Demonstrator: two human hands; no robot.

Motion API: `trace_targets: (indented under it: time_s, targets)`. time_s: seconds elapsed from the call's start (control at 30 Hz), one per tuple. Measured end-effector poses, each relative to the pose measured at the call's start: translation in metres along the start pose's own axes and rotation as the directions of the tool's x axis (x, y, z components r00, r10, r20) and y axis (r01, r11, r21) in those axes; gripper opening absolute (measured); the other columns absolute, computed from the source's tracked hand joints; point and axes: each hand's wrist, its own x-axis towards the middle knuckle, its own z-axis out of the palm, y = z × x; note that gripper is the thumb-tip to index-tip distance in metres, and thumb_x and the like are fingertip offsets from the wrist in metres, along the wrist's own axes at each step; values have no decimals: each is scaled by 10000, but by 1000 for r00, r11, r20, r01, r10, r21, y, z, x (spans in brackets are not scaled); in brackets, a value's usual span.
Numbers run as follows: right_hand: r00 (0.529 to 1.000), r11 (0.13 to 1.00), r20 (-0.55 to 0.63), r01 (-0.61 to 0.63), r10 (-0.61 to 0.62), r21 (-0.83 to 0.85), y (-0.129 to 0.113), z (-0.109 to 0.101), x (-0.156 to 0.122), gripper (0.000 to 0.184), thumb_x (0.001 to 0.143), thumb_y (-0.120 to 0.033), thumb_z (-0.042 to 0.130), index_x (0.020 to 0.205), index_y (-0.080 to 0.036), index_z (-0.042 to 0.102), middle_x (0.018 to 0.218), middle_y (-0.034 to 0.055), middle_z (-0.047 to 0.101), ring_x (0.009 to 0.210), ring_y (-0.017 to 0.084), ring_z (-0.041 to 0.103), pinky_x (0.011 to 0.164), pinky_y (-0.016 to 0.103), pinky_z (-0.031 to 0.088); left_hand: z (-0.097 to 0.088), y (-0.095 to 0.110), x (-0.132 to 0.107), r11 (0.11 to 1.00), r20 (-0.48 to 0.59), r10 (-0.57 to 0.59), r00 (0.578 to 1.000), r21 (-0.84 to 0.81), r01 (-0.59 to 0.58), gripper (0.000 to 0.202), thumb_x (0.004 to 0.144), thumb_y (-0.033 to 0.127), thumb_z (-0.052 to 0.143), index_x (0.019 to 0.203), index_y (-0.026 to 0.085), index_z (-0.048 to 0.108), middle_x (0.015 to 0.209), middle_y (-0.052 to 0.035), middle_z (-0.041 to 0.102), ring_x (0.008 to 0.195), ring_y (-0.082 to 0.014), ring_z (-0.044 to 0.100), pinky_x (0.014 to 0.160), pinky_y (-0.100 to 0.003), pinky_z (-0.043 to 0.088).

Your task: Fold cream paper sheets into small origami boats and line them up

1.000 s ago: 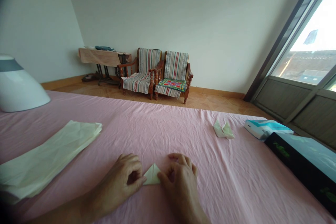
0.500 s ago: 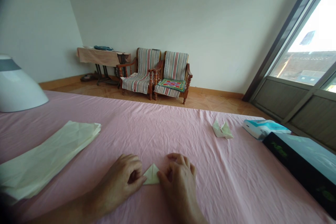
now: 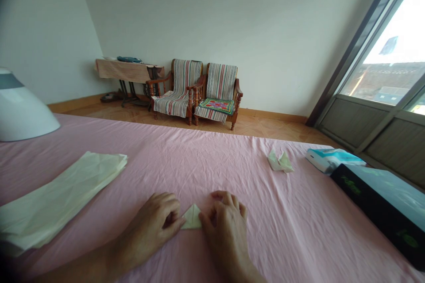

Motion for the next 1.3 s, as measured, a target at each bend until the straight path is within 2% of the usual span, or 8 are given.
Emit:
trace_targets:
  time_s: [0.5,0.67,0.8,0.97,1.03,1.13,1.23,1.3]
  targets:
    - [996,998,58,-69,68,11,-4,-4,1,187,785,-171,642,612,-223,593,1125,67,651,1080,299,553,860,472,353,-5,4,1,1000,47,-11,999,28,10,147,821,141,648,720,164,544,773,5,571,765,-175,529,687,-271,360]
    - [996,997,57,-66,64,34,-6,-5,1,200,795,-154,641,613,-220,590,1113,61,650,1089,290,549,869,465,343,-7,7,-1,993,60,118,991,-25,-116,105,897,105,598,948,196,613,915,-3,592,870,-176,533,785,-285,380]
    - [999,998,22,-40,39,46,-1,-1,2,197,795,-170,664,624,-224,585,1083,53,655,1062,289,560,857,463,357,-3,6,-2,967,64,238,969,76,-243,180,970,178,533,1050,273,664,831,0,547,813,-172,512,737,-282,360]
    - [996,998,-62,62,-61,28,17,1,-4,124,862,-165,566,778,-237,622,1064,53,659,997,260,599,812,423,412,-3,2,-1,970,76,233,970,52,-237,173,981,231,527,1027,263,690,832,-7,526,822,-169,505,738,-277,352]
    - [975,980,-100,196,-197,-15,21,-2,-10,174,907,-167,495,913,-253,646,1047,44,673,970,236,617,784,383,431,-4,2,0,973,82,228,970,15,-230,188,992,258,508,1007,259,696,836,-6,527,829,-168,505,743,-277,349]
    - [887,889,-109,431,-449,-156,18,-9,-20,253,915,-159,496,1103,-259,633,1080,2,695,1041,214,610,841,346,414,-6,2,0,972,95,234,968,-23,-232,231,1011,286,463,1012,272,693,828,-1,526,822,-163,501,740,-277,338]
    - [789,782,-125,549,-602,-295,6,-11,-25,250,922,-167,488,1106,-232,645,1096,-31,711,1057,205,622,879,339,379,-8,3,1,973,105,229,968,-31,-227,224,1008,295,473,990,263,694,827,1,531,825,-165,502,737,-279,328]
    - [750,732,-120,576,-650,-365,-1,-9,-27,242,940,-193,467,1092,-212,655,1100,-28,716,1044,198,635,882,341,366,-8,4,2,976,110,218,970,-33,-216,215,1000,297,490,963,251,697,830,1,537,831,-168,504,739,-281,323]
